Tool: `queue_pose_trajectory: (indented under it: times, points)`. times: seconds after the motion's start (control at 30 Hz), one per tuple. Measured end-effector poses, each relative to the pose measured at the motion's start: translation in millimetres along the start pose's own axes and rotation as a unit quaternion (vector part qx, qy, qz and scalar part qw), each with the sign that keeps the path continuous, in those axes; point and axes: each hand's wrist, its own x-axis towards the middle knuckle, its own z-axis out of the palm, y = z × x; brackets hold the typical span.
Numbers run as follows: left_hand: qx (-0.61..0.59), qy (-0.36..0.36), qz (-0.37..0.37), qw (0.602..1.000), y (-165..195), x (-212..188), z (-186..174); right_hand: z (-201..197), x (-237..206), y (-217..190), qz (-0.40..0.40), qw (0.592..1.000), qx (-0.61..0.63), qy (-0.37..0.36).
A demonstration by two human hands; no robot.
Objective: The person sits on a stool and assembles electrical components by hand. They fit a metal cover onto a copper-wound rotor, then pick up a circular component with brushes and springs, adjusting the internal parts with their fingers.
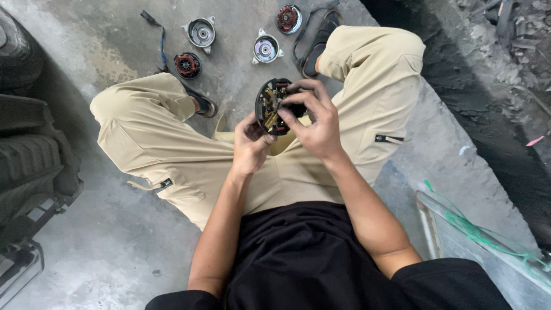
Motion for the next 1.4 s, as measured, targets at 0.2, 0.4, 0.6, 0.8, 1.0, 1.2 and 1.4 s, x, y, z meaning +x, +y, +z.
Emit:
queue_pose_trajectory:
  times: [0.2, 0.4, 0.6, 0.8, 1.0, 1.2, 1.4]
  points:
    - [-0.004, 0.026, 0.008, 1.0, -2.2, 0.4, 2.6, 4.3, 3.3, 0.3, -0.009, 0.999, 0.033, 0.012]
    - [-0.021, 0.022, 0.017, 0.999, -7.3, 0.0, 3.8, 2.3, 3.3, 0.7, -0.01, 0.999, -0.029, 0.016]
    - [-0.014, 0.011, 0.017, 1.0, -8.2, 1.0, 2.4, 4.0, 2.9, 4.7, 0.018, 0.999, 0.017, 0.022]
    - [0.001, 0.017, 0.014, 1.0, -7.7, 0.0, 1.0, 1.7, 2.9, 7.4, 0.006, 1.0, -0.001, 0.015]
    - [-0.018, 0.023, 0.014, 0.999, -7.0, 1.4, 4.6, 3.5, 2.5, 7.6, -0.008, 0.999, -0.036, 0.023]
    - [-0.023, 0.019, 0.019, 0.999, -4.7, 2.3, 6.6, 2.3, 5.1, 10.8, -0.007, 1.0, -0.012, 0.008]
    - [-0.029, 0.026, 0.018, 0.999, -7.7, 1.9, 3.2, 3.4, 6.0, 14.9, 0.007, 0.999, 0.047, -0.002]
